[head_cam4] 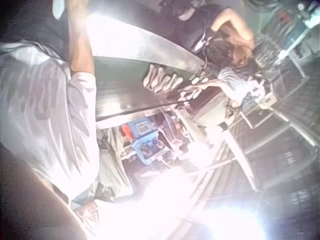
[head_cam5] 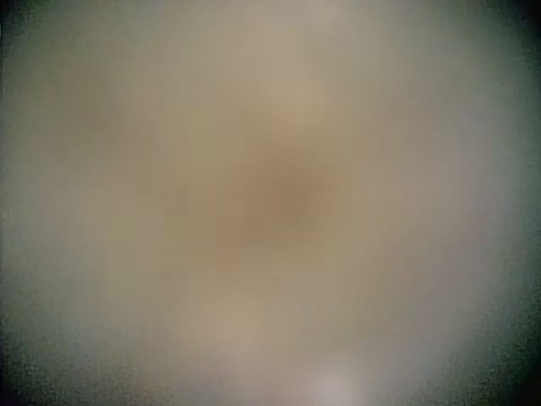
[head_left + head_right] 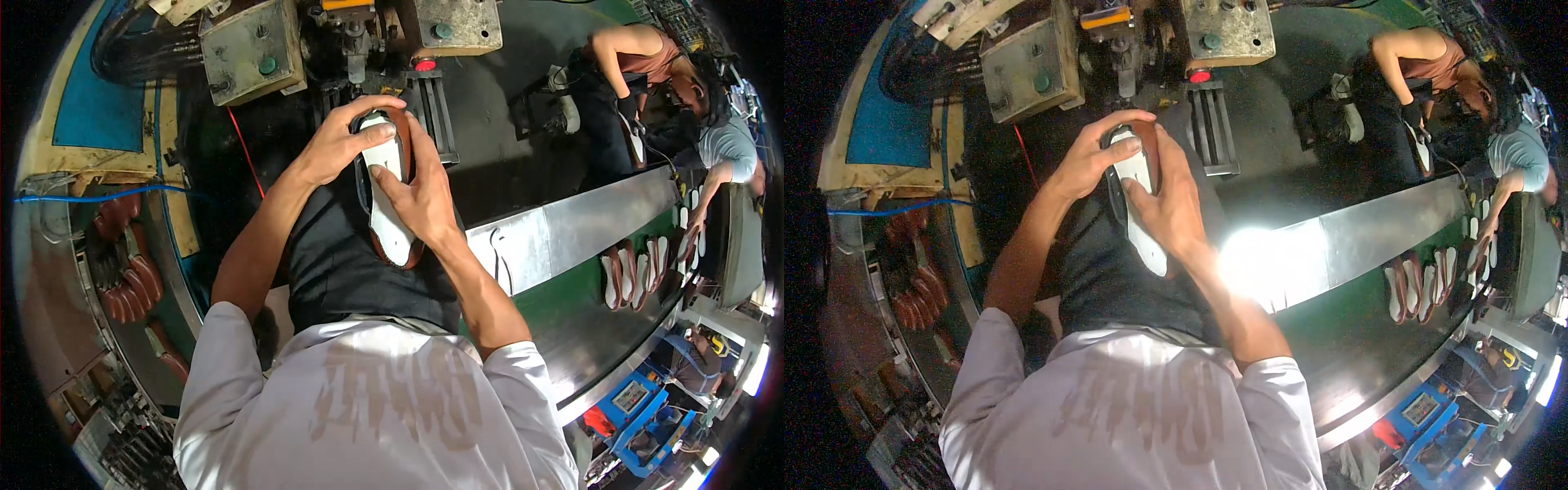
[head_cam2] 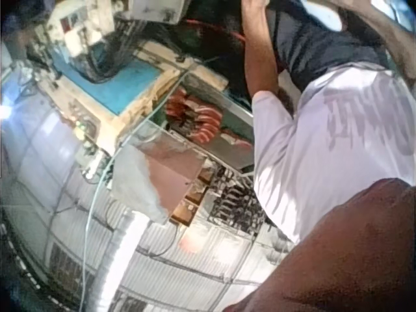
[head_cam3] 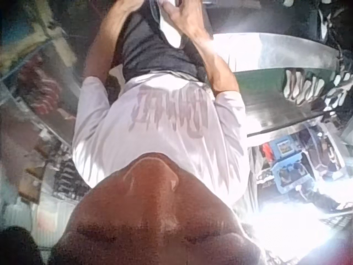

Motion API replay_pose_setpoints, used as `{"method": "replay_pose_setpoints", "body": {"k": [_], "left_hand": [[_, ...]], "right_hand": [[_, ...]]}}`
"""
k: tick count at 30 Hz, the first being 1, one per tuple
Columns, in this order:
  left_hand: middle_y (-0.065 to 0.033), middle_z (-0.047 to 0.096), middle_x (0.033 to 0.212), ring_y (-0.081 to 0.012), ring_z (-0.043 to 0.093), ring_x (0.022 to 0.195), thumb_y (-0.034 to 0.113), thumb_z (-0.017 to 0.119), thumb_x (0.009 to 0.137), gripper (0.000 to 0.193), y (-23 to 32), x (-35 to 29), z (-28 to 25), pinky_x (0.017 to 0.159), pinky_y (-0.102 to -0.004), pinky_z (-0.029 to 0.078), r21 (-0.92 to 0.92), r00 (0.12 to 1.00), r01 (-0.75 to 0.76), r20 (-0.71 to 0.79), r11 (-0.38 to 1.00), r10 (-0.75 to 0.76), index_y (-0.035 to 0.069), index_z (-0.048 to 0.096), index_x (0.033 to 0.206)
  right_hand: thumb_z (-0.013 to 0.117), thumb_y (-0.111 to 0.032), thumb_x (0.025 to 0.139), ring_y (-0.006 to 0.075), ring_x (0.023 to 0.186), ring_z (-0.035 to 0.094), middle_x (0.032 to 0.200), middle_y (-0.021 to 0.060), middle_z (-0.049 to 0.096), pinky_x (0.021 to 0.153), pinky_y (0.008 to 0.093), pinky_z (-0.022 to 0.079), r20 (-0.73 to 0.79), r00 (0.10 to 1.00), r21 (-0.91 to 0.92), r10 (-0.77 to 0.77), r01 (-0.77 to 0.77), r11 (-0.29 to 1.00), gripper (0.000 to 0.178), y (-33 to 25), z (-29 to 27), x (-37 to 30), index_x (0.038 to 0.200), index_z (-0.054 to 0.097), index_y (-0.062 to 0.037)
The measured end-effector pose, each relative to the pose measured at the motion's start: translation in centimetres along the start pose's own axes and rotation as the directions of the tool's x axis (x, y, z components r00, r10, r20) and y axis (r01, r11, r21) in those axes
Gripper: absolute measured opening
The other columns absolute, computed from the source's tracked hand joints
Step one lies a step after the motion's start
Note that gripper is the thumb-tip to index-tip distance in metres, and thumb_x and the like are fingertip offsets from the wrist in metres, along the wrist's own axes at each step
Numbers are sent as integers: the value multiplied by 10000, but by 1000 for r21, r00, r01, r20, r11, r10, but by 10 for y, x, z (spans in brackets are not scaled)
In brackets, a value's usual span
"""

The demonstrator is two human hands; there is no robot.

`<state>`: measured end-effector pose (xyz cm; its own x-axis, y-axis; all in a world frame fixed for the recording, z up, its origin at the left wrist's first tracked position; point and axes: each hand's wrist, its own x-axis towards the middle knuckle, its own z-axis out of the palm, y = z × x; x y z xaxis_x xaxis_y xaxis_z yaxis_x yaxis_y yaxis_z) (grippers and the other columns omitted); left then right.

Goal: The person repeatedly picks up brown shoe uppers and white insoles from a conveyor belt, aligns them, and presses them together using a shoe-lasting machine. They then place the assembled shoes onto a nearby shelf. This process is repeated for multiple pairs throughout the clip.

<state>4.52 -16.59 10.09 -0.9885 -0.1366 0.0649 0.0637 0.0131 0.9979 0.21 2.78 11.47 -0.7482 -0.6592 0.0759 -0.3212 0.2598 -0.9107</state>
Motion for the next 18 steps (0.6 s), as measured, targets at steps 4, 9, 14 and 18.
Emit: {"method": "replay_pose_setpoints", "body": {"k": [4,9,14,18], "left_hand": [[-101,664,1417,-237,572,1368,310,767,954,526,4,-4,-11,1199,-407,394,32,998,-58,39,998,57,29,680,1390],[-118,622,1466,-266,568,1386,341,781,977,532,-1,-6,-8,1191,-421,412,-148,985,-99,125,984,118,50,681,1411],[-117,604,1486,-261,577,1375,340,780,992,525,5,0,-6,1178,-413,434,-174,965,-105,219,979,142,60,679,1425],[-106,612,1468,-248,581,1363,315,770,1001,510,-4,5,3,1172,-402,442,-206,976,-93,177,974,130,56,670,1429]], "right_hand": [[834,-249,956,298,1513,444,1655,217,424,1257,443,358,262,965,341,-6,-86,936,927,17,-27,0,1680,308,-4],[841,-405,949,283,1500,465,1649,167,470,1230,439,400,359,933,495,13,-202,845,907,25,-57,30,1680,388,-117],[856,-320,921,234,1394,549,1518,156,584,1174,397,448,429,902,425,-46,-157,892,823,4,-60,43,1610,477,-78],[807,-271,919,211,1295,598,1377,139,659,1130,365,467,386,923,334,-13,-127,934,686,5,-57,46,1509,547,-37]]}}
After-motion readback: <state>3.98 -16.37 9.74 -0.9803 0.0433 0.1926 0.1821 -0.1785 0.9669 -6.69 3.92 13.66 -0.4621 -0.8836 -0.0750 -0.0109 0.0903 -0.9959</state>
